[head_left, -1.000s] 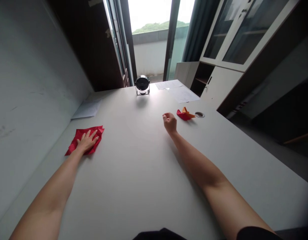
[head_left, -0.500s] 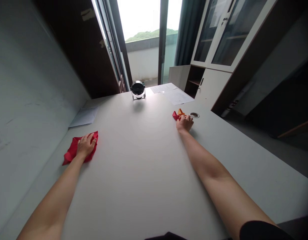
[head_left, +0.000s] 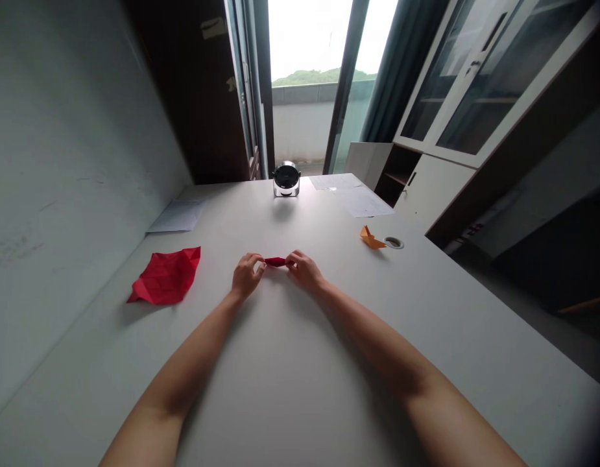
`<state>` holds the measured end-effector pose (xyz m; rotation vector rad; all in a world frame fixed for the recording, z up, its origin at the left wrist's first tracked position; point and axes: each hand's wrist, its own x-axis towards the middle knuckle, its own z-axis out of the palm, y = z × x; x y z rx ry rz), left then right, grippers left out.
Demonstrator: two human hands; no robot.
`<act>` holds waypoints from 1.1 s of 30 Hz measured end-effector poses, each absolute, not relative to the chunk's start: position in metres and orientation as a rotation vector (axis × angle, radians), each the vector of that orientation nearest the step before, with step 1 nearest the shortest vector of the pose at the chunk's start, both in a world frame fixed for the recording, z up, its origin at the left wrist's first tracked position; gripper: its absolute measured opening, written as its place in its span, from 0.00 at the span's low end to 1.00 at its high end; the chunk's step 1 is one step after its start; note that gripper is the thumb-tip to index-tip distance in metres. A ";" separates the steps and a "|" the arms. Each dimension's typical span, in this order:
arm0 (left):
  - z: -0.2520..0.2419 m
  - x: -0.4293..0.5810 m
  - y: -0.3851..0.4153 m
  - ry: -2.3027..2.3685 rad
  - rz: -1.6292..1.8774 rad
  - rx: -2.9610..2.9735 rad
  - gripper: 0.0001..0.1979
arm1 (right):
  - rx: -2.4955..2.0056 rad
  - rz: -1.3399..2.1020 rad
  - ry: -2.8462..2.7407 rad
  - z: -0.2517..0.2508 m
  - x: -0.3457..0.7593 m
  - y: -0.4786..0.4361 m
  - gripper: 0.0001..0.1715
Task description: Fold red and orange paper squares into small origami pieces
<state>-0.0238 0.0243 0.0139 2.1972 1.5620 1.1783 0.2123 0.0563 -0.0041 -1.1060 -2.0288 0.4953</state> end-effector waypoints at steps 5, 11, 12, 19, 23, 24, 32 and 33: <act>0.010 -0.025 0.017 1.640 1.108 2.284 0.07 | -1.047 0.497 -2.095 -0.004 0.218 0.044 0.07; 0.014 -0.024 0.005 1.670 1.005 2.401 0.04 | -0.949 0.462 -2.129 0.002 0.221 0.035 0.06; 0.016 -0.023 0.003 1.665 0.994 2.421 0.04 | -0.938 0.461 -2.128 0.003 0.221 0.033 0.06; 0.018 -0.025 0.002 1.618 0.950 2.532 0.05 | -0.892 0.499 -2.121 0.007 0.216 0.028 0.06; 0.017 -0.026 0.002 1.572 0.977 2.495 0.05 | -0.871 0.567 -2.090 0.008 0.212 0.024 0.05; 0.017 -0.025 0.001 1.551 0.989 2.476 0.06 | -0.885 0.585 -2.073 0.008 0.211 0.023 0.04; 0.014 -0.008 -0.001 1.339 1.269 1.778 0.05 | -0.994 0.634 -1.998 0.004 0.203 0.020 0.07; 0.012 -0.006 0.000 1.294 1.282 1.657 0.07 | -0.991 0.623 -2.010 0.003 0.204 0.021 0.10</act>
